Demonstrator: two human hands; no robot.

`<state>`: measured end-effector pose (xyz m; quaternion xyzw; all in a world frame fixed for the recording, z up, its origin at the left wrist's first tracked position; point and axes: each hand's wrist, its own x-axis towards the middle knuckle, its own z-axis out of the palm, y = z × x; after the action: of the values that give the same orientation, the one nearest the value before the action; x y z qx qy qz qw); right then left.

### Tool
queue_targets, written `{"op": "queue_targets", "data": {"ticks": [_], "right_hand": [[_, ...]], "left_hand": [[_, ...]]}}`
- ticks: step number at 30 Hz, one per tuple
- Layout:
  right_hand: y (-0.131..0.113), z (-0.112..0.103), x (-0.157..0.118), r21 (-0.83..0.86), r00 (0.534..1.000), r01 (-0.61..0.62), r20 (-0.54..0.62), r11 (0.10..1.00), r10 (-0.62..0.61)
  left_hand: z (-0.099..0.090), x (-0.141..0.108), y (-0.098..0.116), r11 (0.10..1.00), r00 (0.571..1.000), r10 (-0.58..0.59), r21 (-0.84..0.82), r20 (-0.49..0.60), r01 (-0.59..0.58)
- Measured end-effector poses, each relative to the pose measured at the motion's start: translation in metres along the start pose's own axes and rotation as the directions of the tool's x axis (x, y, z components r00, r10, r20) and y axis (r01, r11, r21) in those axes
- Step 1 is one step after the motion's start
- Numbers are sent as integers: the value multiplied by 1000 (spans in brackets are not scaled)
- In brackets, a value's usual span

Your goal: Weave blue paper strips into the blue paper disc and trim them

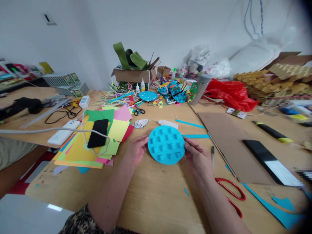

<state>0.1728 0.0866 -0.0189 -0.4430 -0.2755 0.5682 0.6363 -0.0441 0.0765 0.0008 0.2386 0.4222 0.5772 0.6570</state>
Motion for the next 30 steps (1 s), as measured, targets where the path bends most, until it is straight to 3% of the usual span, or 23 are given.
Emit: {"op": "queue_targets", "data": {"ticks": [4, 10, 19, 26, 28, 30], "right_hand": [[-3, 3, -2, 11, 999, -21, -28, 1000, 21], [-8, 3, -3, 18, 999, 2, -51, 1000, -1], [-4, -2, 0, -12, 995, 69, -66, 998, -70], [-4, -3, 2, 5, 992, 59, -108, 998, -58], [-7, -2, -1, -34, 989, 101, -106, 994, -104], [-12, 1, -7, -172, 959, 239, -113, 956, -260]], "left_hand": [[5, -7, 3, 993, 992, -105, 65, 69, 100], [4, -8, 5, 986, 989, -137, 97, 52, 132], [5, -9, 7, 993, 995, -60, 108, 78, 51], [-1, -8, 3, 964, 989, -15, 266, 144, -24], [-3, -8, 1, 952, 991, 1, 304, 133, -42], [-3, -8, -1, 945, 992, 24, 320, 122, -62]]}}
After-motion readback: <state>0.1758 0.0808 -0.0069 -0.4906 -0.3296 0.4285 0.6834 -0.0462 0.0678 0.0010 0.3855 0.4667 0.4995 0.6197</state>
